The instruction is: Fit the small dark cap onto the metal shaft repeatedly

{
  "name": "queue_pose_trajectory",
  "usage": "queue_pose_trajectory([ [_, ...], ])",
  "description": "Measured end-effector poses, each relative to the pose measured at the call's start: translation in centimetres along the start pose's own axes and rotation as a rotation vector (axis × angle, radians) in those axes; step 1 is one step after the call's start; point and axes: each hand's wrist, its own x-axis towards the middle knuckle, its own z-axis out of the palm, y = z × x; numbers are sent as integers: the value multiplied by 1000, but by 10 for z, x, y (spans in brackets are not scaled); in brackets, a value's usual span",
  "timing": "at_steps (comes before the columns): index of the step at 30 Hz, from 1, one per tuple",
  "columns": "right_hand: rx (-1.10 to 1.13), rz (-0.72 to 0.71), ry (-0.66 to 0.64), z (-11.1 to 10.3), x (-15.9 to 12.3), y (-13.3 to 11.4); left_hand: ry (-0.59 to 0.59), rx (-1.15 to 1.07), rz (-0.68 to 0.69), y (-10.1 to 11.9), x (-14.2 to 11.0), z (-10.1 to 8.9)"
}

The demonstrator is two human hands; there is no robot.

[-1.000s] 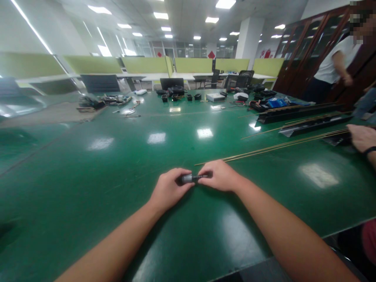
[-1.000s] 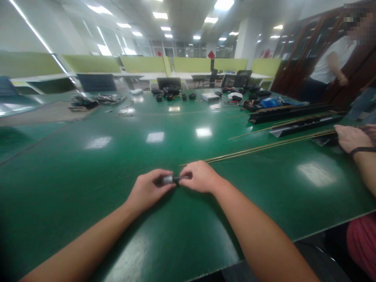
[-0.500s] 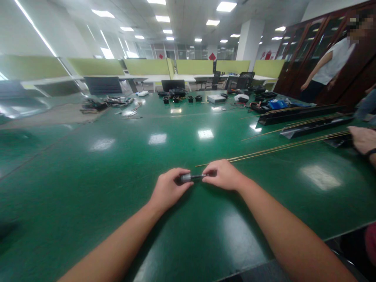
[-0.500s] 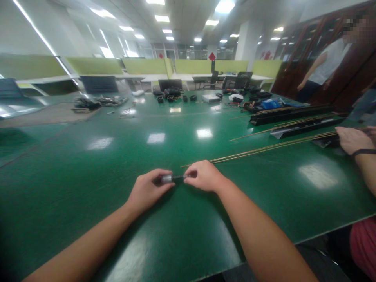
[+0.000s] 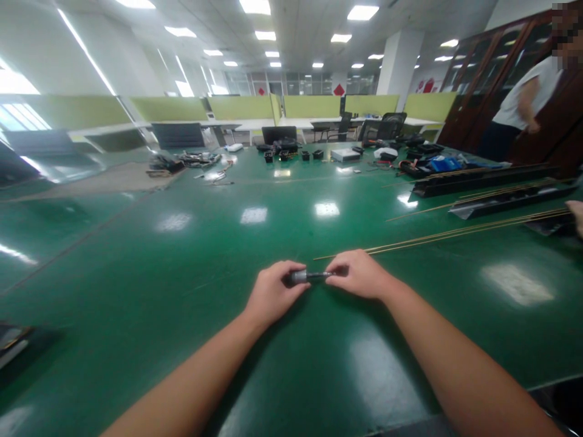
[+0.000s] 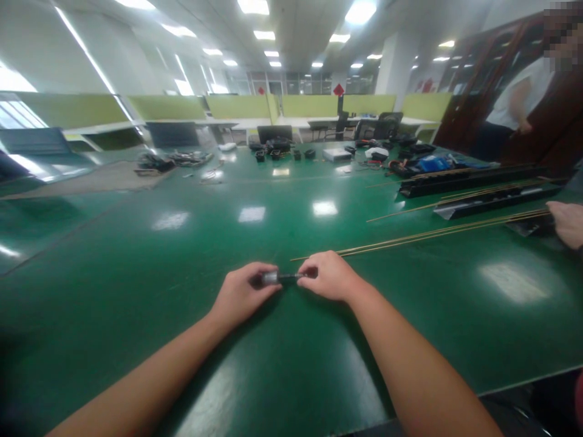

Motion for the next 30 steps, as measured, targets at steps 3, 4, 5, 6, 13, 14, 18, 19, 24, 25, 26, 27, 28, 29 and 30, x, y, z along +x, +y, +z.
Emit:
queue_pose_trajectory([
  [3, 6, 2, -1, 0, -1, 0, 0, -8, -6, 1, 0, 0],
  [4, 8, 3, 0, 0, -1, -1, 1, -11, -9, 1, 0, 0],
  [5, 10, 4, -1, -1, -1, -1, 1, -13, -12, 1, 0, 0],
  [6, 9, 5, -4, -1, -1, -1, 1, -13, -15, 1, 0, 1],
  [13, -13, 1, -9, -1, 0, 0, 2, -19, -12, 0, 0, 1],
  [14, -14, 2, -12, -1, 0, 0, 1, -21, -11, 0, 0, 1],
  [18, -23, 7, -16, -1, 0, 1, 5, -27, -16, 0, 0, 1],
  [19, -21, 7, -16, -1, 0, 2, 6, -28, -18, 0, 0, 2],
  [24, -20, 8, -17, -2, -1, 3, 0, -40, -29, 0, 0, 2],
  [25, -22, 10, -17, -3, -1, 3, -3, -39, -34, 0, 0, 2],
  [26, -23, 14, -17, -3, -1, 3, -4, -37, -41, 0, 1, 1],
  [27, -24, 17, -18, -3, -1, 3, -6, -36, -47, 0, 1, 1],
  [28, -26, 20, -19, -4, -1, 3, -8, -36, -52, 0, 1, 1],
  [29, -27, 24, -22, -4, -1, 3, -9, -37, -57, 0, 1, 1],
  [30, -28, 27, -26, -5, 0, 3, -11, -39, -60, 0, 1, 1],
])
